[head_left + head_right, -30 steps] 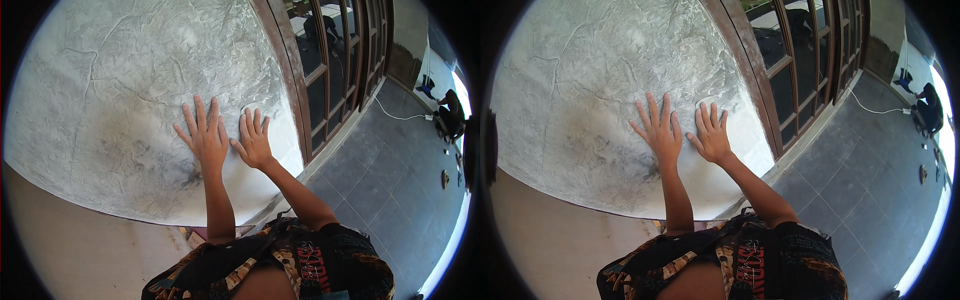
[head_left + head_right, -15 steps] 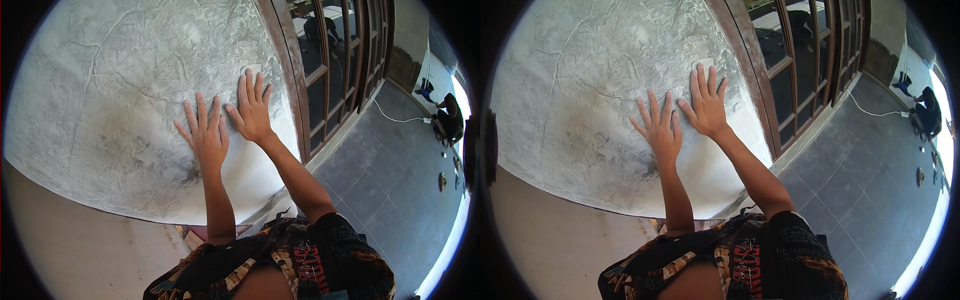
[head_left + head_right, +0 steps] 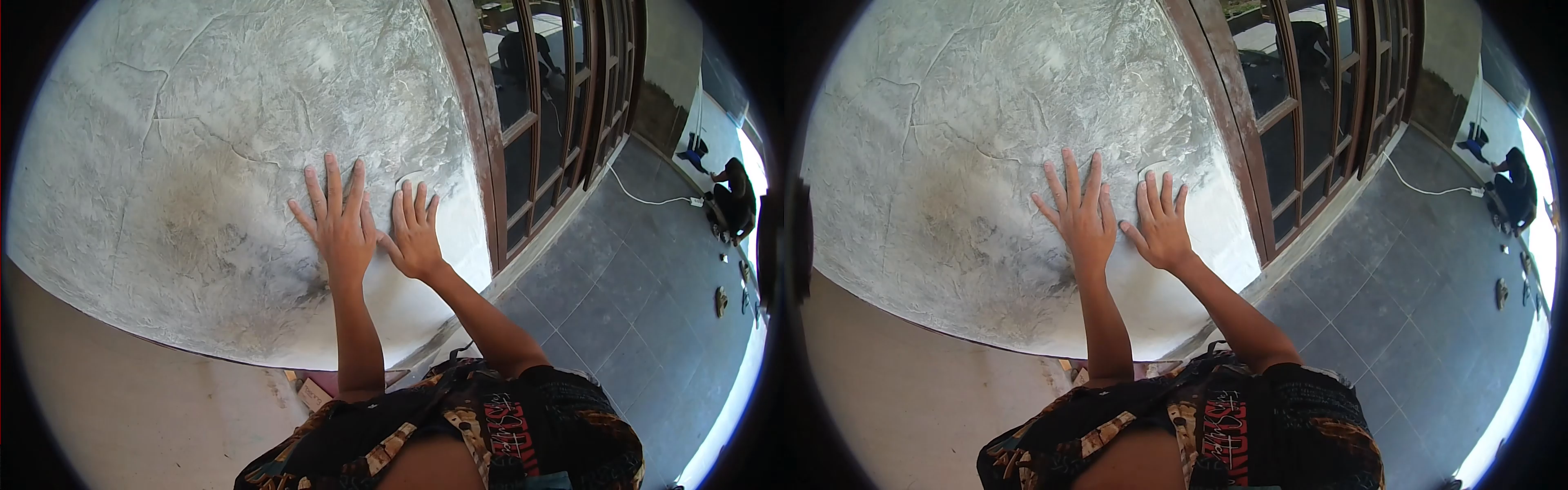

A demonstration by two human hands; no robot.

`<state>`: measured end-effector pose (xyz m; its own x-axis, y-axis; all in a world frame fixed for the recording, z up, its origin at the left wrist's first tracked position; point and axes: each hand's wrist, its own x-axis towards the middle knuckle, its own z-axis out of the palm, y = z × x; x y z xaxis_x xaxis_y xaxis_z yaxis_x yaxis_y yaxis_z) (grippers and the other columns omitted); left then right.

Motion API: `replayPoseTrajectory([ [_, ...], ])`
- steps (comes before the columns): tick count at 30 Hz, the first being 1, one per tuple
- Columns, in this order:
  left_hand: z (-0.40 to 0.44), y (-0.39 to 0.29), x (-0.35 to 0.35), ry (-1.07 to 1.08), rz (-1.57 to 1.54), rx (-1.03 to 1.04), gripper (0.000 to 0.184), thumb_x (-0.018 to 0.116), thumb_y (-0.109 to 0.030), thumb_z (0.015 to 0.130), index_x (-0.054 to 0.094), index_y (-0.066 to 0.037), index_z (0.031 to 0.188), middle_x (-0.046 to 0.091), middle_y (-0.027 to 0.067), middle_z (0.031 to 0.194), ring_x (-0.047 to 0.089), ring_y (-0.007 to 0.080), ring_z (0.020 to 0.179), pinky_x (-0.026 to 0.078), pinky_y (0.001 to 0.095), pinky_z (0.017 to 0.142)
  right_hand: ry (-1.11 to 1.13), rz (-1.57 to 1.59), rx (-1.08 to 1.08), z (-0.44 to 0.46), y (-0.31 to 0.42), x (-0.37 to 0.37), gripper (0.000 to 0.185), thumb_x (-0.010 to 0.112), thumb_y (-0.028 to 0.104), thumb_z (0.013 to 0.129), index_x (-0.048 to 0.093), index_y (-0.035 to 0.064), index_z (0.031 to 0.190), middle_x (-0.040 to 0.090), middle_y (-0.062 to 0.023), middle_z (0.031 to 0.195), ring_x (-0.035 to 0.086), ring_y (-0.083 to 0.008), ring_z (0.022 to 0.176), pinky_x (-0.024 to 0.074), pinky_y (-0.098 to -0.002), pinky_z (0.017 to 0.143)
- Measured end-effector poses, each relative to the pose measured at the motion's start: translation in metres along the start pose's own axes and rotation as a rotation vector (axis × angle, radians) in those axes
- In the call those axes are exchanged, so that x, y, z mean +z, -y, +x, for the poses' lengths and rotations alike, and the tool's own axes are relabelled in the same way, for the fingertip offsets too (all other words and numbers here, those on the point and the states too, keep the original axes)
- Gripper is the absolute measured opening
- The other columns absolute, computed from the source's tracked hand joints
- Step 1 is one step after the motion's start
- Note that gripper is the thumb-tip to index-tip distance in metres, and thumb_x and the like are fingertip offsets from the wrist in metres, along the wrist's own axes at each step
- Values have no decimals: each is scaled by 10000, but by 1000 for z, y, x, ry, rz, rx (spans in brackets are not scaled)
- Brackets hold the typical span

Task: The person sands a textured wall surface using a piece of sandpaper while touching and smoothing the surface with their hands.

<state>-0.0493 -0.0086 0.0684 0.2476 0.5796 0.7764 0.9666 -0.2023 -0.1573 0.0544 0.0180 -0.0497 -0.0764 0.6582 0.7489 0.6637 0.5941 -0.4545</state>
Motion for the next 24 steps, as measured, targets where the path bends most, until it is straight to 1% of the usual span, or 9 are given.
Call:
replayPoseTrajectory([
  [1,3,0,2,-4,-4,0,443,461,-298,1023,532,-264,1459,278,67,1644,160,367,1530,-24,674,1154,-2,-5,-2,5,-8,3,814,429,495,1005,264,-137,1490,129,-316,1614,6,-541,1488,15,-736,1110],
  [4,-1,1,0,4,8,12,446,461,-292,1024,525,-266,1464,271,65,1647,153,364,1532,-27,672,1155,-170,6,-4,58,-3,-32,792,431,485,1008,281,-128,1485,138,-288,1623,28,-519,1496,21,-738,1110],
  [8,0,1,-2,13,-9,5,448,465,-281,1020,527,-268,1463,267,68,1648,151,367,1532,-32,674,1154,-112,-3,-44,36,-6,-22,788,435,489,1008,297,-125,1482,160,-290,1618,36,-517,1497,30,-742,1108],
  [11,0,1,-1,12,-1,8,451,462,-270,1019,524,-269,1465,263,70,1649,149,369,1532,-31,680,1152,65,3,16,-8,-3,4,809,421,519,1007,302,-126,1481,166,-311,1607,51,-531,1490,29,-751,1104],
  [15,-1,2,-1,27,25,16,462,458,-259,1017,508,-275,1476,261,69,1650,146,368,1532,-29,682,1152,-188,-55,-41,71,-9,-44,771,443,474,1002,302,-109,1487,184,-283,1612,66,-522,1489,40,-742,1109],
  [17,-2,5,0,30,52,37,466,459,-266,1018,500,-279,1481,260,67,1650,151,367,1531,-26,683,1152,-204,-47,-51,63,-11,-37,773,435,475,1007,294,-112,1489,172,-281,1617,58,-525,1490,39,-742,1109],
  [20,-1,3,1,15,105,60,470,461,-282,1020,487,-291,1489,258,65,1650,163,368,1528,-18,685,1152,-33,19,21,4,-6,-10,782,427,484,1012,280,-112,1497,140,-281,1627,41,-533,1490,35,-744,1109],
  [22,7,-1,2,5,144,75,471,462,-291,1022,481,-300,1492,257,64,1651,169,369,1526,-13,687,1151,-78,16,7,12,-15,-5,781,429,482,1011,280,-109,1499,141,-279,1627,43,-530,1491,36,-742,1111],
  [24,23,-10,-2,-5,150,90,471,483,-306,1018,479,-322,1489,257,47,1651,184,346,1525,-6,688,1153,-161,8,-23,49,-13,-28,771,435,471,1008,280,-101,1502,149,-265,1629,43,-513,1497,37,-734,1118],
])
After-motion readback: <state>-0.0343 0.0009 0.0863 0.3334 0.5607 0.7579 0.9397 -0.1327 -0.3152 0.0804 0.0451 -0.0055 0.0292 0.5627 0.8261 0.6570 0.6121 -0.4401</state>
